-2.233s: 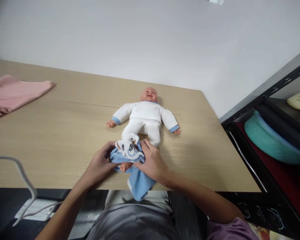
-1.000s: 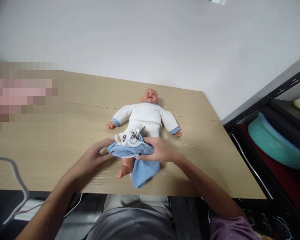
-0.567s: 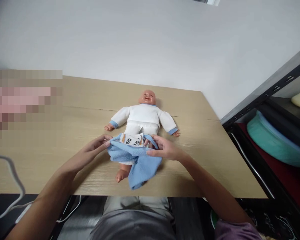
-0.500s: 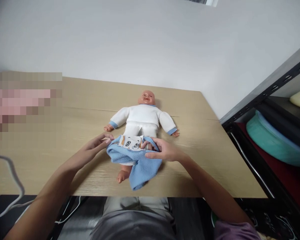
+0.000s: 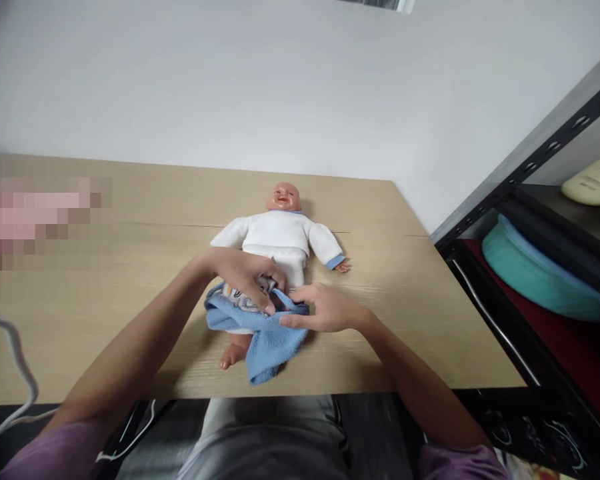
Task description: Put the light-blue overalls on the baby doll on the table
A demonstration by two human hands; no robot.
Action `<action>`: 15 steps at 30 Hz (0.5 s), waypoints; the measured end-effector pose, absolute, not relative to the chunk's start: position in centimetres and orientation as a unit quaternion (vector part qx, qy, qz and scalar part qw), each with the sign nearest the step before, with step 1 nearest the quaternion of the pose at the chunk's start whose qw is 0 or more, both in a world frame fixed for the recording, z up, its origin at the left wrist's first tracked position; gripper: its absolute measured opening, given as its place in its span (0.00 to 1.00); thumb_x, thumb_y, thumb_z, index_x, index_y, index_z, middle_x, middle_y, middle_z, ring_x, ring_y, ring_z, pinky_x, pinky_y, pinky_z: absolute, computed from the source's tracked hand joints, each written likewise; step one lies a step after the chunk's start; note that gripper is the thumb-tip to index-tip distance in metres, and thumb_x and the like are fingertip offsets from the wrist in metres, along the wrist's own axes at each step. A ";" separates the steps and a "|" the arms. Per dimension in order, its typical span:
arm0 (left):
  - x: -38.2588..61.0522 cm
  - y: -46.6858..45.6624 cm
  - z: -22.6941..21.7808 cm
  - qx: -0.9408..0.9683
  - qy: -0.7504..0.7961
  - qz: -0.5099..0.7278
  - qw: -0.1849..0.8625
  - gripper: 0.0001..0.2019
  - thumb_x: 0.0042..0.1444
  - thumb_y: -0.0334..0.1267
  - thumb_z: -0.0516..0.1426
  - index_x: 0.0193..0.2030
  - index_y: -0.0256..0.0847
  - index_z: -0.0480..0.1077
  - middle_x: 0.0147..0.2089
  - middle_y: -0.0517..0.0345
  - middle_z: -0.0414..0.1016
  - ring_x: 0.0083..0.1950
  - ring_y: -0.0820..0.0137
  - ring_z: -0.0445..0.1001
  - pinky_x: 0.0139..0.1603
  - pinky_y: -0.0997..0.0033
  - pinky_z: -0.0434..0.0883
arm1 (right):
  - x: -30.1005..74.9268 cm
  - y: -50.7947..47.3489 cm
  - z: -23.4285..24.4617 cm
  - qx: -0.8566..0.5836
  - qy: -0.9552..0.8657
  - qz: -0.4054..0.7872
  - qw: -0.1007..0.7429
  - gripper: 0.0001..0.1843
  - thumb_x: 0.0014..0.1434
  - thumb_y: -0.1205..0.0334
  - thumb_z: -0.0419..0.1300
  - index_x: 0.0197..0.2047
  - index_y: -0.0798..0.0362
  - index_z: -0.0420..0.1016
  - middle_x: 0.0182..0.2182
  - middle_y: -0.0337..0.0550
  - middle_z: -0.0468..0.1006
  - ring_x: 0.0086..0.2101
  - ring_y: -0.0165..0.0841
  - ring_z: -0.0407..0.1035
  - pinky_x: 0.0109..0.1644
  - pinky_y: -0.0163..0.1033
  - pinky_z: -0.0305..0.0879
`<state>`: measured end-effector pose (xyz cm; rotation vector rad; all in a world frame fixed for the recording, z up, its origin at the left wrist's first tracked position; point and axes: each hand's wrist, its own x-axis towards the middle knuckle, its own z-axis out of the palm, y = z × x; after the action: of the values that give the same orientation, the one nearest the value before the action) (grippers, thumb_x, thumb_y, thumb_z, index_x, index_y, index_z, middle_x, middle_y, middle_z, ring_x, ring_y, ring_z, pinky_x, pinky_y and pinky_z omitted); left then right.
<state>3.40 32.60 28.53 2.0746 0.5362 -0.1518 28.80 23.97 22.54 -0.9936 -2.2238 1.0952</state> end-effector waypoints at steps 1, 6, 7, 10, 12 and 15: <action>3.8 33.4 28.3 0.841 0.197 -0.090 0.496 0.12 0.59 0.49 0.72 0.46 0.50 0.87 0.41 0.57 0.88 0.43 0.56 0.84 0.45 0.63 0.78 | 28.9 24.0 22.6 -0.347 -0.817 0.413 0.205 0.25 0.65 0.34 0.73 0.37 0.50 0.83 0.33 0.36 0.81 0.37 0.35 0.74 0.49 0.40 0.75; 4.5 35.6 26.8 0.803 0.115 -0.092 0.577 0.19 0.67 0.54 0.69 0.52 0.40 0.80 0.45 0.52 0.85 0.44 0.62 0.82 0.44 0.70 0.79 | 28.5 24.3 21.9 -0.297 -0.752 0.548 0.213 0.24 0.65 0.37 0.74 0.44 0.50 0.80 0.45 0.40 0.81 0.47 0.38 0.74 0.61 0.44 0.70; 4.3 35.8 26.5 0.802 0.108 -0.077 0.583 0.21 0.67 0.55 0.69 0.54 0.40 0.79 0.47 0.51 0.84 0.46 0.62 0.82 0.45 0.71 0.79 | 28.3 24.4 21.5 -0.280 -0.725 0.581 0.242 0.25 0.65 0.37 0.74 0.43 0.50 0.78 0.45 0.40 0.79 0.47 0.38 0.74 0.61 0.44 0.70; 3.1 36.0 25.8 0.774 0.083 -0.046 0.626 0.27 0.59 0.57 0.75 0.54 0.40 0.78 0.48 0.52 0.84 0.46 0.62 0.81 0.46 0.71 0.80 | 27.5 24.4 20.3 -0.233 -0.654 0.641 0.328 0.28 0.61 0.36 0.77 0.39 0.49 0.70 0.43 0.40 0.75 0.46 0.37 0.71 0.55 0.42 0.71; 2.1 36.2 25.5 0.749 0.073 -0.069 0.655 0.28 0.51 0.56 0.79 0.48 0.40 0.80 0.41 0.56 0.83 0.40 0.63 0.80 0.40 0.72 0.79 | 27.4 24.4 19.8 -0.246 -0.620 0.651 0.363 0.28 0.61 0.38 0.77 0.41 0.48 0.70 0.41 0.38 0.72 0.41 0.34 0.69 0.47 0.38 0.70; 0.9 36.2 25.3 0.746 0.086 -0.102 0.652 0.22 0.56 0.56 0.77 0.39 0.40 0.80 0.33 0.58 0.80 0.33 0.66 0.77 0.34 0.72 0.77 | 28.0 24.3 20.0 -0.298 -0.623 0.633 0.350 0.25 0.65 0.40 0.75 0.50 0.47 0.72 0.38 0.35 0.70 0.34 0.30 0.63 0.38 0.34 0.65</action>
<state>0.89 36.16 25.25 1.6943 0.1962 -0.2320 28.01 24.25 20.04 -0.7730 -1.6141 1.6385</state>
